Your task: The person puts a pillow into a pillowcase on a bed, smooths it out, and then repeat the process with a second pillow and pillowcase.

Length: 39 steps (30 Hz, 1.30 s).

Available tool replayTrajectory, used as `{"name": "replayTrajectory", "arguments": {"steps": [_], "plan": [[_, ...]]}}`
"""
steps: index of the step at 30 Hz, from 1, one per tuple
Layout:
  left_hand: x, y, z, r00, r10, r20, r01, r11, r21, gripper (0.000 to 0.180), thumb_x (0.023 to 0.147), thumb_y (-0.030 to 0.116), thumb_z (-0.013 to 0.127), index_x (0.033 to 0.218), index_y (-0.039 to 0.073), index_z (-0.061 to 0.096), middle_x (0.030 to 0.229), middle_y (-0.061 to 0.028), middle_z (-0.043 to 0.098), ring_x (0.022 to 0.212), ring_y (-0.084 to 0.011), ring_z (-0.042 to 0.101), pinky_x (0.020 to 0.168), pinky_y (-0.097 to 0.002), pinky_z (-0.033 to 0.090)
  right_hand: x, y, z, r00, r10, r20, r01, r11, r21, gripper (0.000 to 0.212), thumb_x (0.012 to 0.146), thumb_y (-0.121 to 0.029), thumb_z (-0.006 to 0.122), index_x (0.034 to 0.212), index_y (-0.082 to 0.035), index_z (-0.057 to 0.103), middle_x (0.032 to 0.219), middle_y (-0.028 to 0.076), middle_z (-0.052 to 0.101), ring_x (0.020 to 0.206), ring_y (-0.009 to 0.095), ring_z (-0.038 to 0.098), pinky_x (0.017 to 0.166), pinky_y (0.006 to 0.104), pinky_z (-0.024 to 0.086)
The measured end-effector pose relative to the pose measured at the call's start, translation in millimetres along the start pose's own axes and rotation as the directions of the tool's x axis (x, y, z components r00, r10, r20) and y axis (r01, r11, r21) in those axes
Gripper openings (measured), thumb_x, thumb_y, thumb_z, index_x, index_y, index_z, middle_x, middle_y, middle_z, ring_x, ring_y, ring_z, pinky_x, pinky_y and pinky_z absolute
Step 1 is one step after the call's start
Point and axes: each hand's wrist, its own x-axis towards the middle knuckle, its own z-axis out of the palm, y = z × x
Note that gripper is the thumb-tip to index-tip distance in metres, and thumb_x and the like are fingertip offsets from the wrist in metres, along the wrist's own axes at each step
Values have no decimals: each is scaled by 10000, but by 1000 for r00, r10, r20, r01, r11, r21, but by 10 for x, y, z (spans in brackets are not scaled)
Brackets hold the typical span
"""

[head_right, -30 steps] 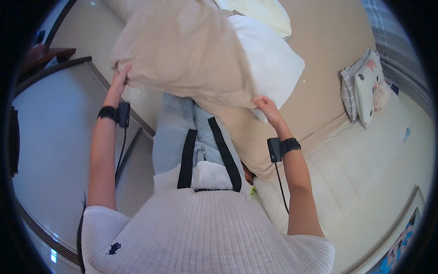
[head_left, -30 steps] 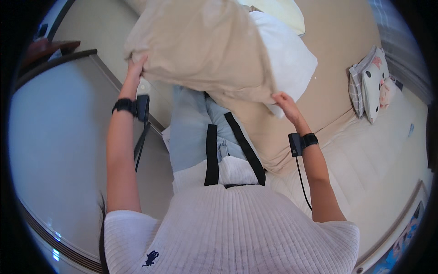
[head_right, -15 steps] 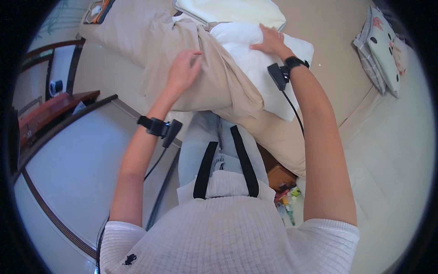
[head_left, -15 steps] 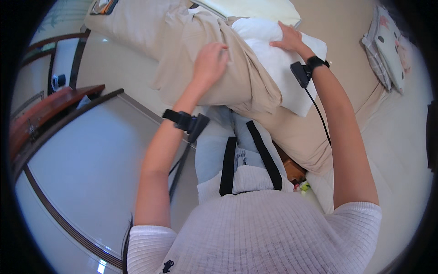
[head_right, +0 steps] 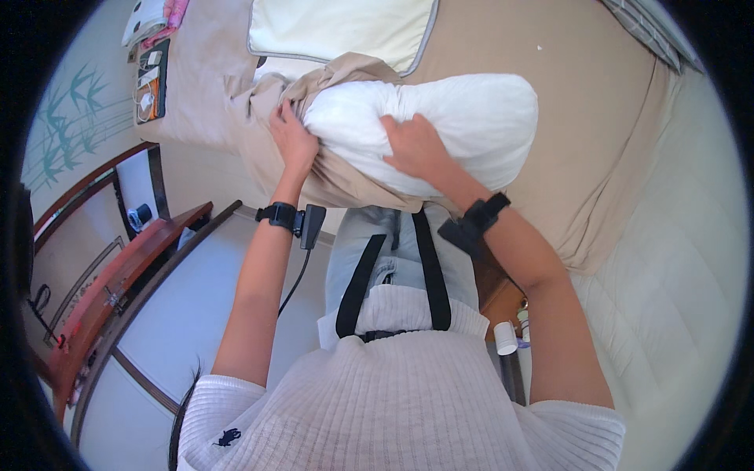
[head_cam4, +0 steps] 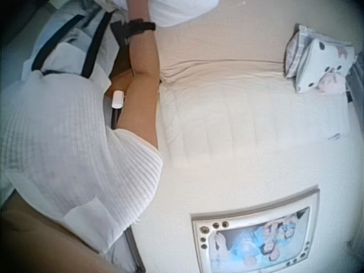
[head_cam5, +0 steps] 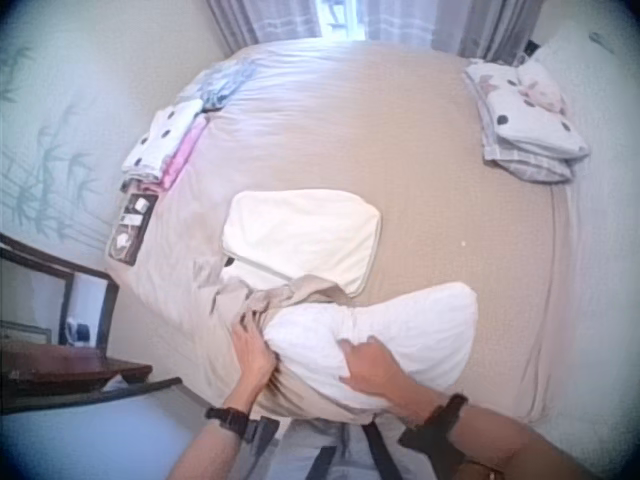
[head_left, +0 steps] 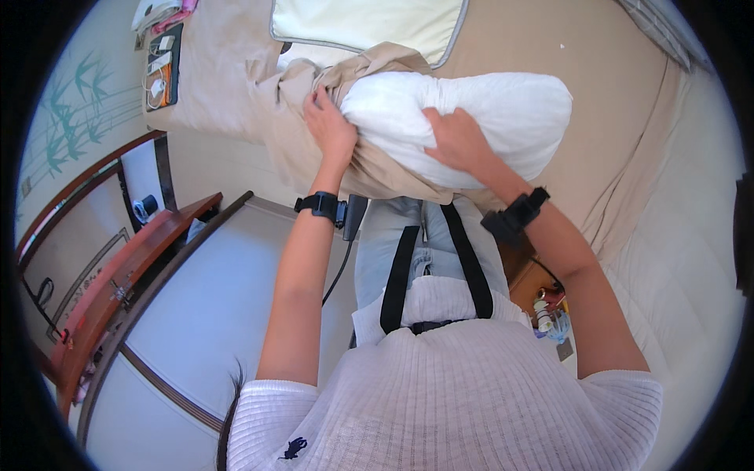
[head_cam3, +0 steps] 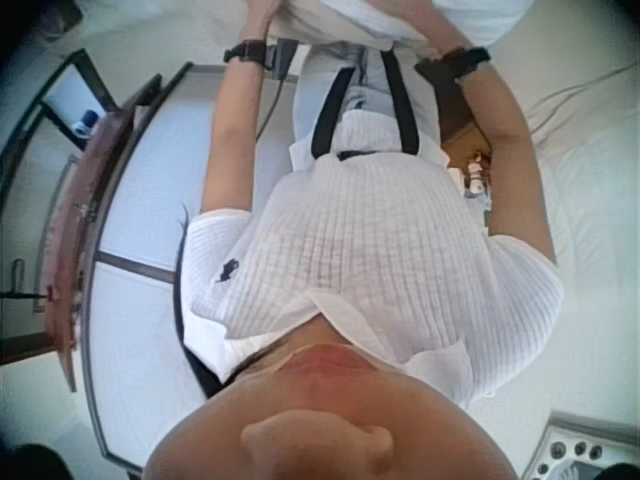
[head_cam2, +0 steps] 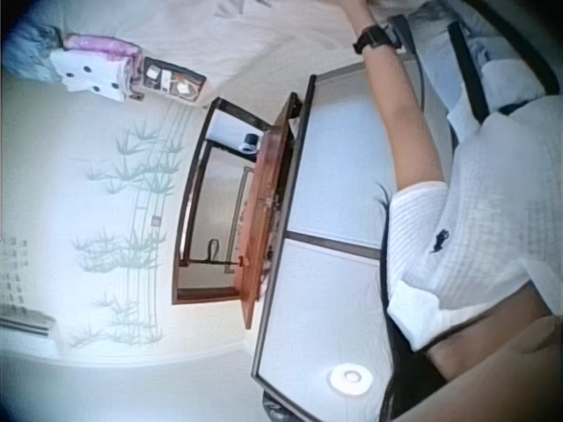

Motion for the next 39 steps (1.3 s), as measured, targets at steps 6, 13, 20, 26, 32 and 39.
{"name": "replayTrajectory", "arguments": {"steps": [6,13,20,26,32,39], "plan": [[135,-164,-191,993,88,78,-99,985,142,405,641,-28,507,1041,38,495,999,-139,466,922,-318,462,813,-378,373,-167,-307,-12,999,10,-31,-5,988,151,729,608,-176,686,1234,-45,336,656,84,567,624,234,546,635,313,351],[285,269,-335,909,-151,389,306,875,-376,102,679,67,539,773,27,538,642,-102,567,579,-199,535,546,-275,430,-60,-247,5,999,-17,30,12,986,169,682,626,-182,671,1221,-74,357,720,92,576,695,225,547,655,308,357],[-77,1306,-224,836,180,518,222,752,-621,133,663,33,505,766,66,582,572,-26,476,528,-113,460,496,-245,374,-445,-72,150,993,-65,-96,102,890,444,285,662,-69,540,946,-45,544,965,120,536,950,242,479,848,350,361],[103,693,-492,749,-25,662,458,741,-491,372,672,19,518,1038,14,454,675,38,426,535,-46,416,407,-194,324,-1171,884,-709,828,327,-456,-217,936,277,706,664,-230,671,1245,-30,322,1271,157,352,1165,307,340,968,392,258],[-47,468,-317,726,2,687,291,905,-310,157,701,50,518,817,64,412,597,18,409,408,-56,339,344,-208,266,-791,1693,-115,770,610,-187,-295,600,744,872,659,-322,710,1288,14,209,1325,152,276,1198,256,300,967,353,272],[-158,679,-1093,512,-58,857,851,167,-498,134,745,53,472,681,106,368,514,53,271,358,-38,213,316,-195,138,-544,880,-487,909,417,11,-188,386,903,621,681,-235,697,1165,37,419,1091,114,535,1013,178,493,878,293,378]]}}
